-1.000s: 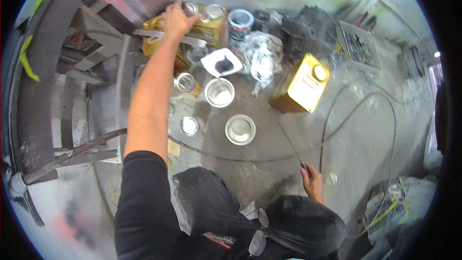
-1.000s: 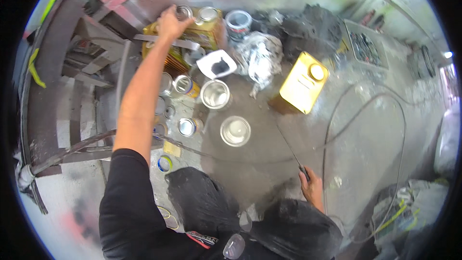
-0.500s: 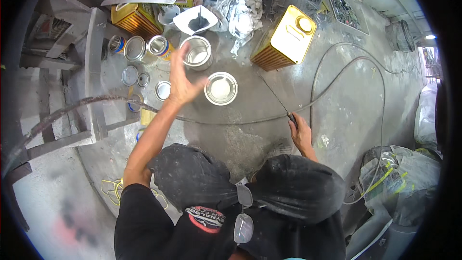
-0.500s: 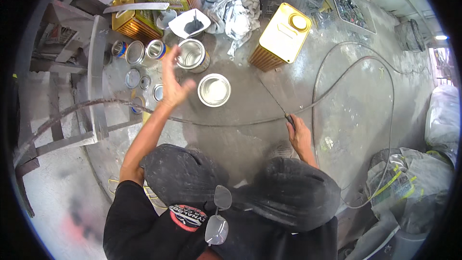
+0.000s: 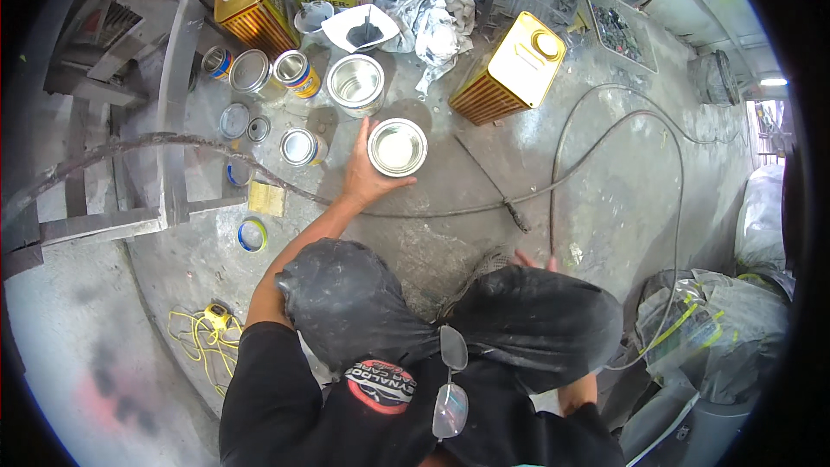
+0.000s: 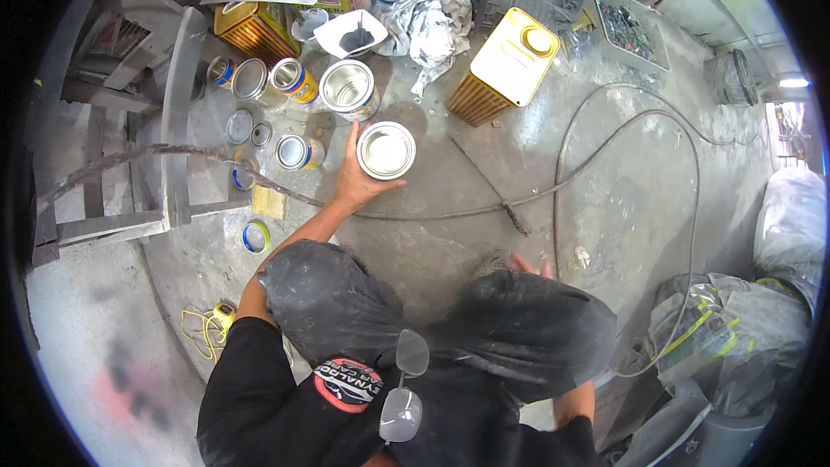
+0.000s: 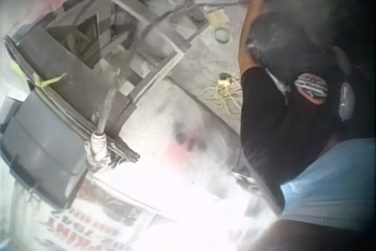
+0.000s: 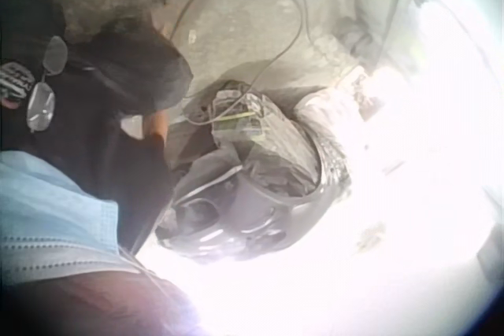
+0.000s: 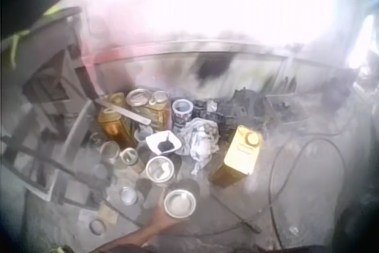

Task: The person pries open paint cans using a metal rod, pours liquids between the cans, stirs the paint with a metal ruler, and pours the mixture into the reservoir of a paint spray gun.

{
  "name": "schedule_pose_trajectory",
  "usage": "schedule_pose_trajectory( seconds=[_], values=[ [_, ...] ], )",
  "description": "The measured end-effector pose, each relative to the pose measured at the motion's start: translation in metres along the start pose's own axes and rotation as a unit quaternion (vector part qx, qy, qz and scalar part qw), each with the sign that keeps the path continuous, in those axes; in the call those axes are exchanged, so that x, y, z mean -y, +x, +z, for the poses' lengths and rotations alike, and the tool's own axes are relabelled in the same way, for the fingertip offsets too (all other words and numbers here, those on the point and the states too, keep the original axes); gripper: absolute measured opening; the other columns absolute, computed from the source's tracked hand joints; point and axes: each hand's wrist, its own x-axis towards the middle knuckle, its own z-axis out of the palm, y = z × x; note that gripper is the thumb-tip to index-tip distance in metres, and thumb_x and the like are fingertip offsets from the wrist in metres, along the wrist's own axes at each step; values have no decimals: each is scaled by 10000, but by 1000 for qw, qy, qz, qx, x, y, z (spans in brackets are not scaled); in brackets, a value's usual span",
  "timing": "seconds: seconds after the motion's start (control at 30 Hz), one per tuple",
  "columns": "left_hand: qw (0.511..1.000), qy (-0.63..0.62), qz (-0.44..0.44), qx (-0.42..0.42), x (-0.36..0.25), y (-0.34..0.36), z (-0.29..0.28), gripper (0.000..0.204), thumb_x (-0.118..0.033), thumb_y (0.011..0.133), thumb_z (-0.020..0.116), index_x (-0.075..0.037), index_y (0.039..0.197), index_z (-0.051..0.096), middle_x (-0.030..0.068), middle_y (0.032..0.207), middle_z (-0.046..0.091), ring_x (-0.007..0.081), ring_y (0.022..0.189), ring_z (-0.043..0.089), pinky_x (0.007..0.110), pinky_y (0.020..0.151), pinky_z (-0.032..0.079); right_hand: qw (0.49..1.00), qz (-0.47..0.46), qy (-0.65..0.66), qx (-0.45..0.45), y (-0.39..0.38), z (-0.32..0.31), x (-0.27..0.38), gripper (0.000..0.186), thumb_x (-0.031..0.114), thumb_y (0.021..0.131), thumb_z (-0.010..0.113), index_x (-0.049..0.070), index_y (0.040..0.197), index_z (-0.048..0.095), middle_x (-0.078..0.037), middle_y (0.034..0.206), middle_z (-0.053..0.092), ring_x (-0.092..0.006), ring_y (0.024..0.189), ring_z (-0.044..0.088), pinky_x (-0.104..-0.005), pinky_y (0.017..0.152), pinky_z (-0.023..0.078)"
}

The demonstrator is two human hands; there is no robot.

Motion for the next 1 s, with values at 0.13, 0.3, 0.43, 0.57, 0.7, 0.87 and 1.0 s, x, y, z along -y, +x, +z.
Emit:
schedule_pose_trajectory(
  seconds=[0.13,0.3,0.43,0.57,0.7,0.87,1.0],
  values=[
    [1000,15,3,-3,10,-5,-9,1486,-392,473,1056,72,1586,189,224,1483,521,341,1391,512,426,1188,400,980,-84,-160,-81,-60,71,9,1007,794,964,411,24,1610,340,-245,1534,485,-370,1376,513,-494,1183,380],
    [996,71,48,-16,24,-9,-8,1423,-482,506,1028,15,1577,235,225,1491,465,379,1404,461,465,1189,385,932,-201,-295,-67,-119,183,62,1077,845,947,340,-14,1596,349,-256,1515,510,-374,1376,522,-484,1175,380],
    [980,150,131,-14,35,-23,-20,1380,-631,570,958,0,1571,247,261,1531,369,431,1449,356,530,1196,345,894,-209,-395,-15,-124,216,108,1088,849,945,354,-29,1588,359,-252,1491,541,-371,1350,547,-476,1150,401],
    [984,144,102,-20,37,-40,-35,1382,-686,592,923,1,1576,238,275,1500,390,435,1436,357,549,1188,340,807,-90,-584,-14,-68,223,167,898,664,983,571,-38,1531,449,-243,1384,639,-367,1260,628,-445,1079,469],
    [988,135,76,-17,18,-40,-40,1416,-665,575,942,6,1589,218,280,1494,393,437,1424,377,528,1194,344,494,-127,-860,18,28,263,168,580,349,956,713,-51,1359,595,-269,1184,699,-396,1093,693,-447,951,536],
    [987,138,82,-1,15,-22,-17,1424,-534,545,1004,19,1594,215,259,1538,393,412,1448,391,489,1209,350,381,-283,-868,144,196,270,147,300,213,957,677,-14,1153,688,-222,988,703,-437,951,672,-508,805,541],
    [994,44,61,-76,8,-9,-1,1368,-366,508,1044,7,1574,271,197,1485,505,333,1395,504,438,1167,423,422,-385,-818,70,273,312,112,278,207,957,670,89,1208,702,-232,1021,711,-442,944,691,-515,806,557]
  ],
)
